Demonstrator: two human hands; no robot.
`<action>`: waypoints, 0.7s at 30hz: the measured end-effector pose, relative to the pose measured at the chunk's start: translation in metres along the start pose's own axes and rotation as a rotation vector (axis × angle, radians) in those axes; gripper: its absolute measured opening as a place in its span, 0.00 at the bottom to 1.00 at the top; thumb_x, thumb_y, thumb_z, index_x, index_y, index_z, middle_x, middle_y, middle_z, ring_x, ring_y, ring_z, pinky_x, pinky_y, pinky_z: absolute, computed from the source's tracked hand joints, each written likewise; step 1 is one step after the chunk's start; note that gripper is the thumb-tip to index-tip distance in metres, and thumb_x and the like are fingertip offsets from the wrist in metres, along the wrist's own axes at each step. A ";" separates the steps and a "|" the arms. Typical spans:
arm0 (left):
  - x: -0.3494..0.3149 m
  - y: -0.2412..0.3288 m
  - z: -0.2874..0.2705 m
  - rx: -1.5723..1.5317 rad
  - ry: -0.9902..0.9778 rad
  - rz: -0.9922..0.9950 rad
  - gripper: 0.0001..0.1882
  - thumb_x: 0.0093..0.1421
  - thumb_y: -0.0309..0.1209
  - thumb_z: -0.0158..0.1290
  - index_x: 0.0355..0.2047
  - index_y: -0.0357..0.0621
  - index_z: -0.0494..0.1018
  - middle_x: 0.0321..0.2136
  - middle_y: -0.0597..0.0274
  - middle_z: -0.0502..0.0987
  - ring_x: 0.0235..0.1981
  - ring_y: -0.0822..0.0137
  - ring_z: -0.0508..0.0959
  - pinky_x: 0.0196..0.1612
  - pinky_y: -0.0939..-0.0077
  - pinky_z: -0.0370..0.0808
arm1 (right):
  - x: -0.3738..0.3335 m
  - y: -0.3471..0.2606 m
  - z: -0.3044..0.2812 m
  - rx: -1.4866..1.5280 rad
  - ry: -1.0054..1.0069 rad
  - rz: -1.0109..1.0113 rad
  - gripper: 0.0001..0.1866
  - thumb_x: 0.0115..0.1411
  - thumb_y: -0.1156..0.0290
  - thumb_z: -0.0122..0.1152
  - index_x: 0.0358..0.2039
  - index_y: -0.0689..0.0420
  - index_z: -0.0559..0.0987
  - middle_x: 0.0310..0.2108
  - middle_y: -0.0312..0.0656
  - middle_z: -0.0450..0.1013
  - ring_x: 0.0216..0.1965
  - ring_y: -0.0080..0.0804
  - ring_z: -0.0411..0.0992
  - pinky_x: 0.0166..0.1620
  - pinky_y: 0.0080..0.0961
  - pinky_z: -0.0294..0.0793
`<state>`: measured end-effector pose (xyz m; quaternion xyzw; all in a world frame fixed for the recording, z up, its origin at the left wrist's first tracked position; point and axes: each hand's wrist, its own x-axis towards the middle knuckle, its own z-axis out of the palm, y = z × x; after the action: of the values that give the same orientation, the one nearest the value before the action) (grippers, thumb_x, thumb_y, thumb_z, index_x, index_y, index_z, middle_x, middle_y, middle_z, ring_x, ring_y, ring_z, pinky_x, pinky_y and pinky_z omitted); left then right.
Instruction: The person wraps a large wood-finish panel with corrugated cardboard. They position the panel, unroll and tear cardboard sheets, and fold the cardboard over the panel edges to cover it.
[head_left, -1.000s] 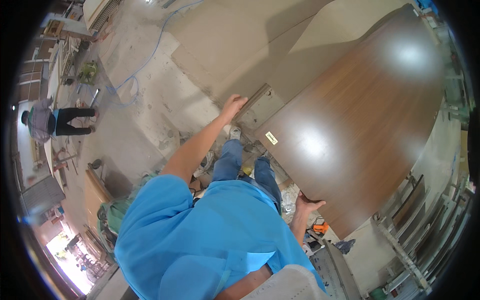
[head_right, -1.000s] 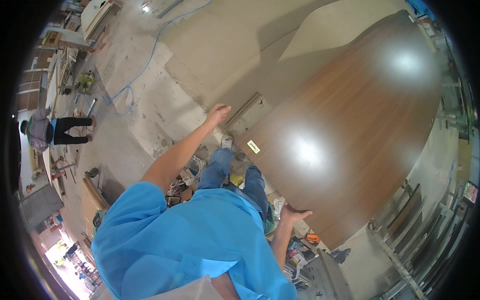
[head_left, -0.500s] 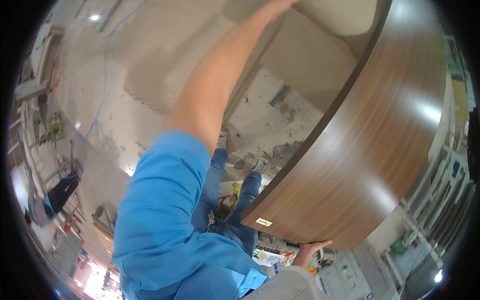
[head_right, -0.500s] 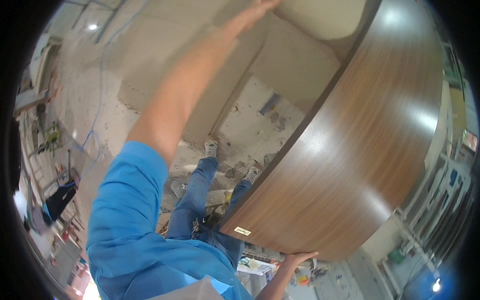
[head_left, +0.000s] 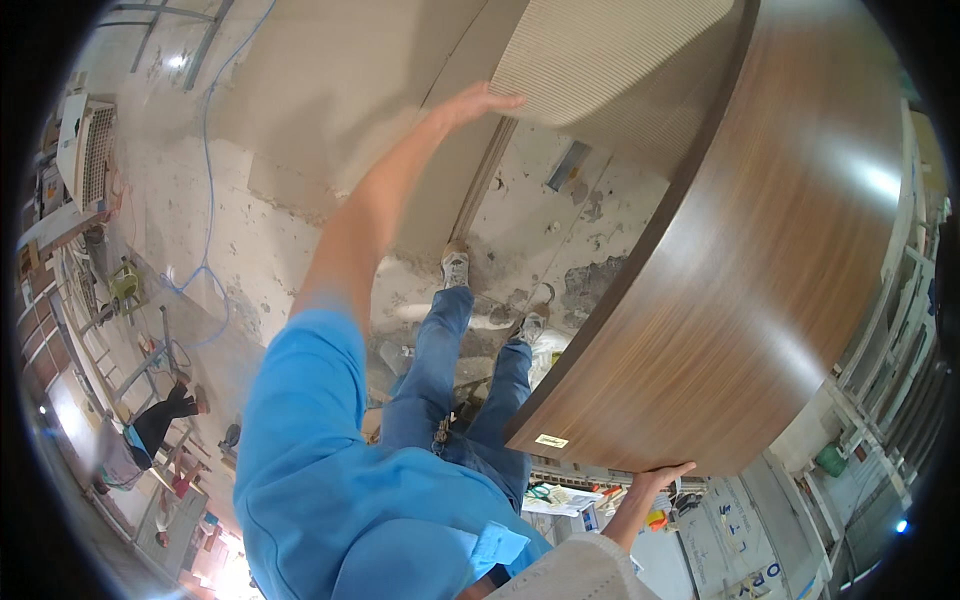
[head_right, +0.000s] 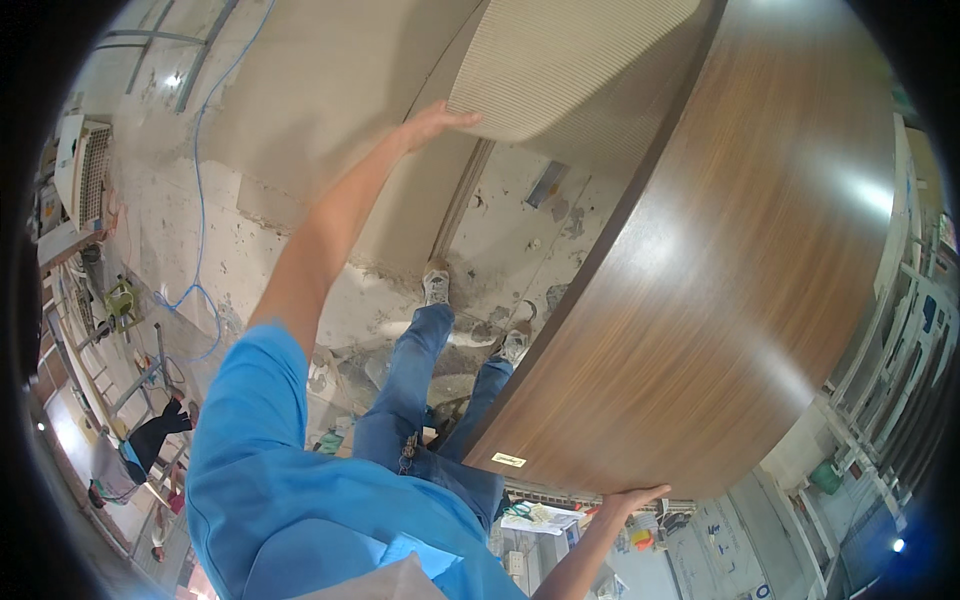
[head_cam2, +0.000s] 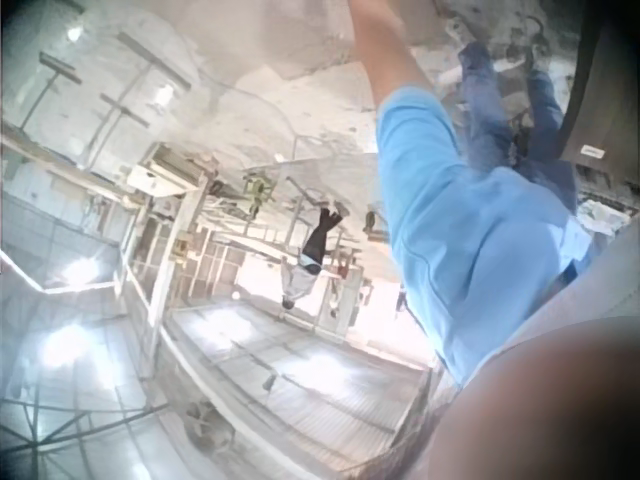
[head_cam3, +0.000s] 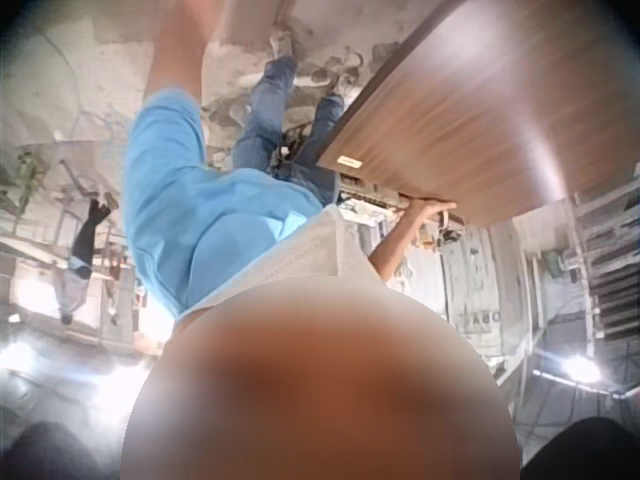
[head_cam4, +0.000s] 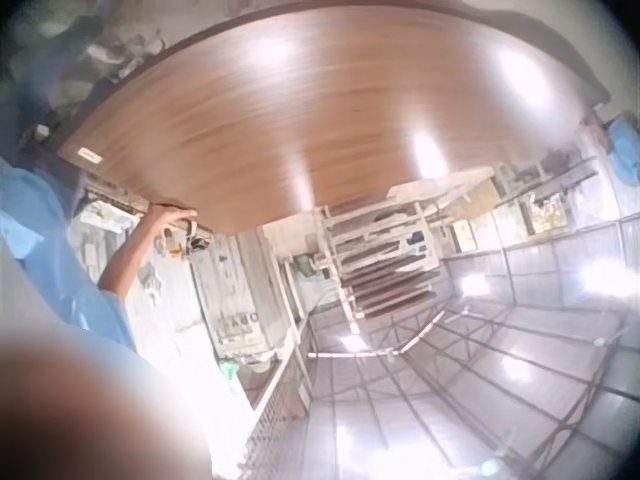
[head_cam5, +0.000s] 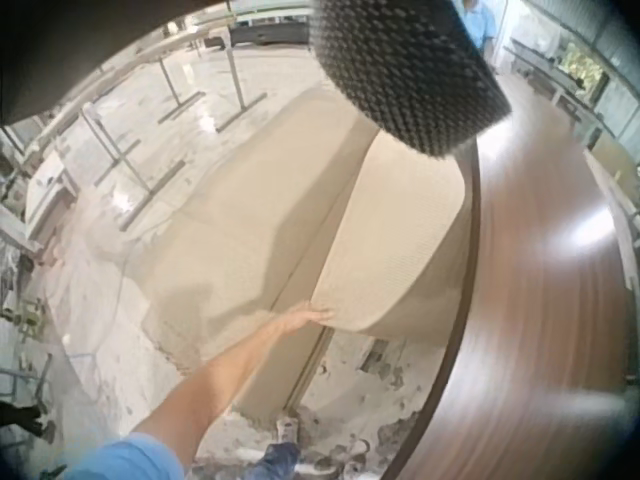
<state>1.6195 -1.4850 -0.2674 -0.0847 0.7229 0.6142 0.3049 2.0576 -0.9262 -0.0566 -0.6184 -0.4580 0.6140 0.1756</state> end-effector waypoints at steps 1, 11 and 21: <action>-0.012 -0.011 0.003 -0.006 -0.020 -0.052 0.53 0.54 0.59 0.61 0.70 0.40 0.54 0.68 0.49 0.61 0.71 0.52 0.55 0.71 0.54 0.52 | 0.002 -0.002 0.000 0.035 -0.009 0.003 0.44 0.65 0.28 0.34 0.70 0.47 0.58 0.71 0.39 0.54 0.69 0.44 0.55 0.68 0.47 0.60; -0.229 -0.095 0.065 -0.063 0.102 -0.301 0.45 0.51 0.40 0.67 0.67 0.40 0.62 0.64 0.52 0.68 0.67 0.57 0.62 0.70 0.64 0.52 | -0.006 -0.014 -0.007 0.091 -0.092 0.153 0.44 0.62 0.25 0.39 0.68 0.43 0.62 0.69 0.34 0.58 0.67 0.38 0.58 0.63 0.49 0.65; -0.457 -0.075 0.093 -0.535 -0.029 -0.194 0.34 0.61 0.38 0.59 0.64 0.36 0.65 0.59 0.53 0.73 0.58 0.61 0.74 0.62 0.66 0.68 | 0.019 -0.017 -0.024 0.178 -0.382 0.335 0.44 0.61 0.23 0.34 0.65 0.42 0.66 0.62 0.36 0.66 0.59 0.41 0.66 0.58 0.45 0.70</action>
<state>2.0540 -1.5302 -0.0868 -0.2221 0.5192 0.7524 0.3392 2.0704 -0.8947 -0.0501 -0.5408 -0.3182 0.7778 0.0358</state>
